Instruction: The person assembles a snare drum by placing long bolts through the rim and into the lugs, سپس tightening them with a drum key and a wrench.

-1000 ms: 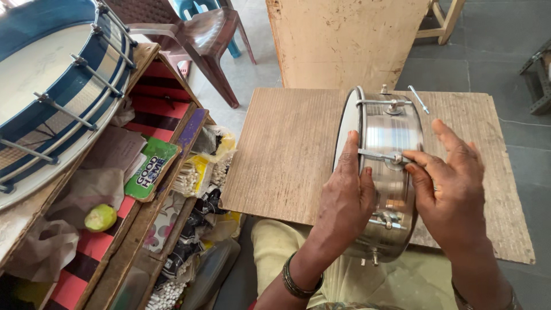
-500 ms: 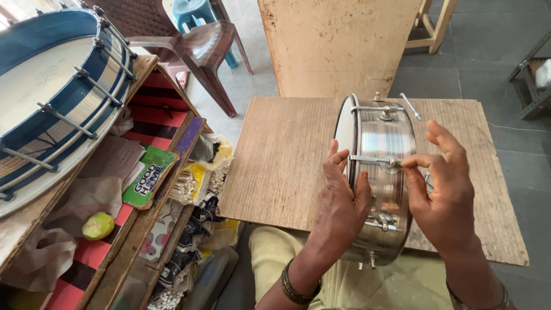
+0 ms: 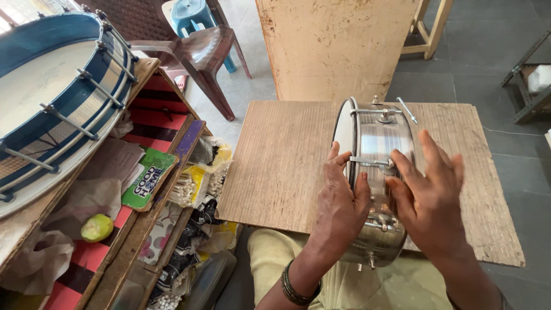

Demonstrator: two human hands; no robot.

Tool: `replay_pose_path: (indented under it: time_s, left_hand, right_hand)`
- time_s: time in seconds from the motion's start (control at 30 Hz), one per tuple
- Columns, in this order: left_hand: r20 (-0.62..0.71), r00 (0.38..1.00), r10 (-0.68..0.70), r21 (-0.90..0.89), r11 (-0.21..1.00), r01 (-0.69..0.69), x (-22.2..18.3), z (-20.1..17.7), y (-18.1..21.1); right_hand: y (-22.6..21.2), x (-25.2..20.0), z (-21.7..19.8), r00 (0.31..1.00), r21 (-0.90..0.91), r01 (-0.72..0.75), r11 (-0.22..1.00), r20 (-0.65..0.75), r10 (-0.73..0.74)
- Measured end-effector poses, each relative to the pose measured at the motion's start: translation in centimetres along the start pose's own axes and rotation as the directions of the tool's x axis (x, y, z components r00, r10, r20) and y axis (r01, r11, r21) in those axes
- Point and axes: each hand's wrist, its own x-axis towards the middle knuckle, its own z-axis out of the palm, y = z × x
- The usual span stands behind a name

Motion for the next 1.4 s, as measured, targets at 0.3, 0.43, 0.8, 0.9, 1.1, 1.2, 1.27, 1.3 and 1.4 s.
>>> replay_pose_path:
  time_s: [0.3, 0.43, 0.8, 0.9, 1.1, 1.2, 1.27, 1.3, 1.4]
  left_hand:
    - [-0.024, 0.999, -0.026, 0.04, 0.999, 0.027, 0.1, 0.0, -0.3]
    - [-0.024, 0.998, -0.063, 0.016, 0.998, 0.063, 0.1, -0.7, 0.3]
    - [-0.038, 0.996, 0.085, 0.07, 0.994, -0.083, 0.1, -0.4, -0.9]
    - [-0.013, 1.0, 0.016, -0.022, 1.0, -0.016, 0.2, -0.6, -1.0]
    - [0.019, 1.0, -0.012, -0.083, 0.996, 0.014, 0.2, -0.4, -0.7]
    - [0.019, 1.0, 0.01, -0.061, 0.998, -0.008, 0.3, -0.4, -0.5]
    - [0.005, 1.0, 0.004, -0.069, 0.998, -0.004, 0.4, -0.4, -0.5]
    - [0.001, 1.0, -0.006, -0.071, 0.997, 0.006, 0.3, -0.5, -0.6]
    - [-0.014, 1.0, 0.017, -0.096, 0.995, -0.018, 0.2, -0.3, -0.9]
  right_hand:
    - [0.6, 0.8, 0.7, 0.999, 0.053, 0.035, 0.998, 0.003, -0.035]
    - [-0.5, -1.5, 0.6, 0.998, 0.055, 0.025, 0.998, 0.05, -0.028]
    - [-0.1, -0.1, 1.3, 0.998, 0.077, 0.065, 0.995, 0.004, -0.066]
    - [-0.9, -1.7, 0.2, 0.994, 0.037, 0.113, 0.993, 0.003, -0.113]
    - [0.0, -0.6, -1.0, 0.998, 0.124, -0.052, 0.991, -0.027, 0.056]
    - [0.0, 0.7, -0.4, 0.996, 0.12, -0.069, 0.99, -0.047, 0.075]
    - [0.1, 1.2, -0.4, 0.995, 0.123, -0.061, 0.991, -0.065, 0.069]
    - [0.0, 1.1, -0.6, 0.995, 0.132, -0.072, 0.989, -0.062, 0.081]
    - [0.2, 1.0, -0.9, 0.994, 0.223, -0.099, 0.97, -0.031, 0.108]
